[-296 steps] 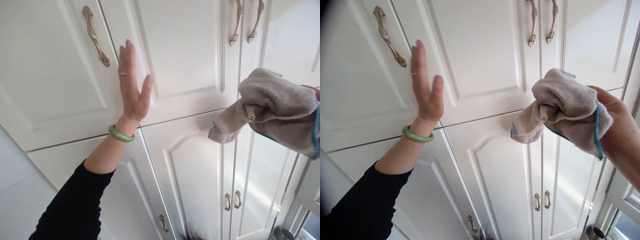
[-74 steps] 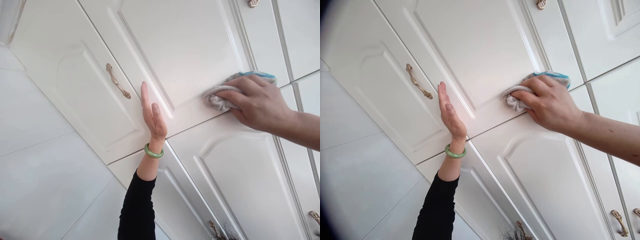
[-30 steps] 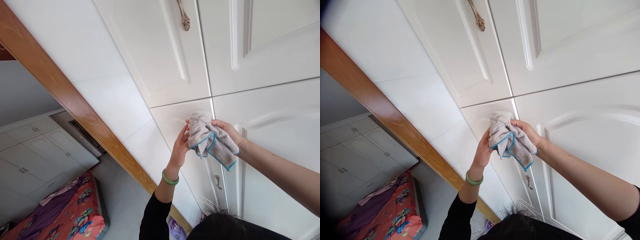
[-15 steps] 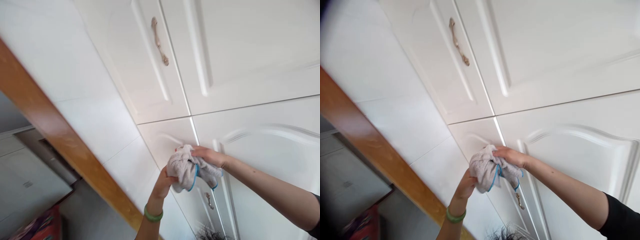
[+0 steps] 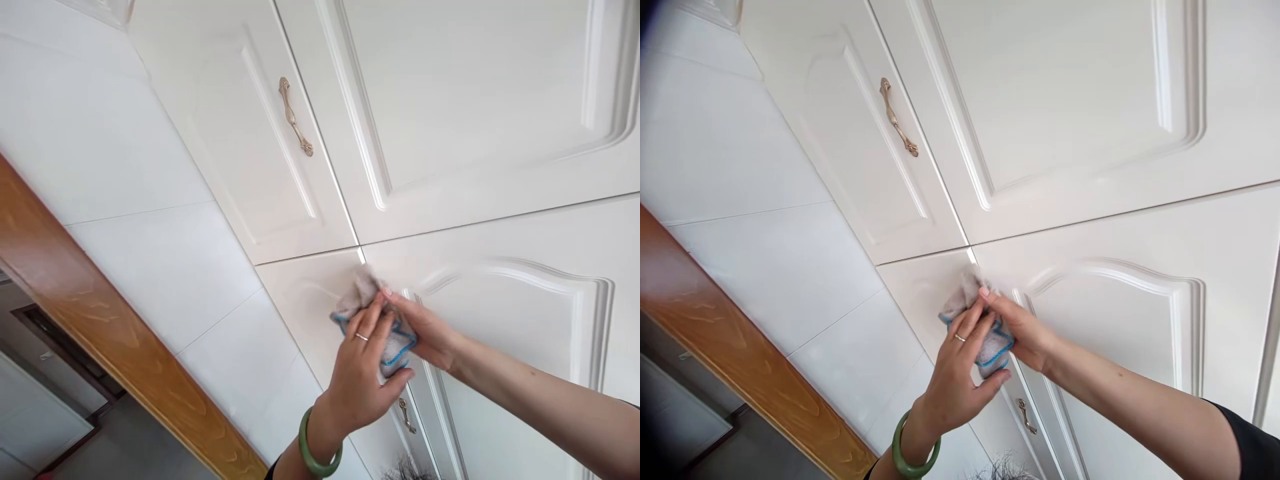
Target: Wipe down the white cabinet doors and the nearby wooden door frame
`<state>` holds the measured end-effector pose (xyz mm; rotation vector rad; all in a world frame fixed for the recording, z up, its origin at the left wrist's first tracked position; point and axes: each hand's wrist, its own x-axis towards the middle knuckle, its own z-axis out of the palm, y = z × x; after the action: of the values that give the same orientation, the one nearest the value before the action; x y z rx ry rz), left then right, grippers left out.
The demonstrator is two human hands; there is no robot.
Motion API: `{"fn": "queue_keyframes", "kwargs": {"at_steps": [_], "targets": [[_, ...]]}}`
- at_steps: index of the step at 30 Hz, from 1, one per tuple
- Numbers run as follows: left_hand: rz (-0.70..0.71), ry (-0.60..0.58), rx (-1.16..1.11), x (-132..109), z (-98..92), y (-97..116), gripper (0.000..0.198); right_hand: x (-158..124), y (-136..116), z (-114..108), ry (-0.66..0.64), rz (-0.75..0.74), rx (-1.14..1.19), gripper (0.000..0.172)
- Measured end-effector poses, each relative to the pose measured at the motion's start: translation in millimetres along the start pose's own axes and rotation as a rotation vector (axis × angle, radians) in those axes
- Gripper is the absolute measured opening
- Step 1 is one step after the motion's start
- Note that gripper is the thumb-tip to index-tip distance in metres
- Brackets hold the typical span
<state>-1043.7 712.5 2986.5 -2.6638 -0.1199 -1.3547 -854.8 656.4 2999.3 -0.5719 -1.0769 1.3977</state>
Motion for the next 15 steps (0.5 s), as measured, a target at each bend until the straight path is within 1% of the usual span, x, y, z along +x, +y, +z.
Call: {"fn": "queue_keyframes", "kwargs": {"at_steps": [1,2,3,4,5,7,8,9,10,11,12,13,14,15], "targets": [[0.109,-0.037,-0.027,8.2,2.1,3.1,0.059,-5.5,-11.4,0.5,0.078,-0.101,-0.078,0.058],[0.168,-0.021,-0.062,16.6,2.1,3.0,0.056,-10.4,-25.3,0.2,0.154,-0.242,-0.189,0.051],[0.184,0.037,-0.101,25.4,0.9,-0.1,0.050,-14.3,-42.2,-0.3,0.222,-0.426,-0.331,0.045],[0.172,0.113,-0.130,34.7,-0.4,-5.7,0.046,-16.7,-62.2,-0.6,0.287,-0.645,-0.509,0.040],[0.151,0.197,-0.136,44.9,-1.0,-13.2,0.045,-17.2,-85.0,-0.7,0.350,-0.897,-0.715,0.040],[0.147,0.339,-0.080,67.7,2.6,-31.6,0.053,-11.6,-134.4,-1.3,0.455,-1.430,-1.164,0.049],[0.178,0.379,-0.038,79.8,7.1,-41.4,0.059,-5.7,-157.7,-2.9,0.480,-1.680,-1.369,0.052],[0.213,0.404,0.000,91.8,12.9,-50.9,0.065,1.3,-177.8,-6.1,0.476,-1.858,-1.551,0.053],[0.242,0.419,0.033,103.2,19.7,-60.0,0.070,8.8,-193.0,-11.4,0.441,-1.926,-1.718,0.054],[0.258,0.423,0.061,113.5,26.8,-68.5,0.075,15.6,-202.7,-18.7,0.378,-1.898,-1.876,0.054],[0.264,0.416,0.083,122.5,33.6,-76.4,0.079,21.3,-206.7,-27.8,0.309,-1.793,-2.008,0.054],[0.265,0.405,0.100,129.9,39.9,-83.6,0.082,25.4,-205.9,-37.9,0.244,-1.654,-2.095,0.054],[0.264,0.392,0.113,135.7,45.4,-90.2,0.084,28.0,-201.8,-48.2,0.187,-1.527,-2.134,0.054],[0.266,0.382,0.125,140.2,49.9,-96.2,0.086,29.5,-196.5,-57.5,0.135,-1.452,-2.126,0.050]]}}
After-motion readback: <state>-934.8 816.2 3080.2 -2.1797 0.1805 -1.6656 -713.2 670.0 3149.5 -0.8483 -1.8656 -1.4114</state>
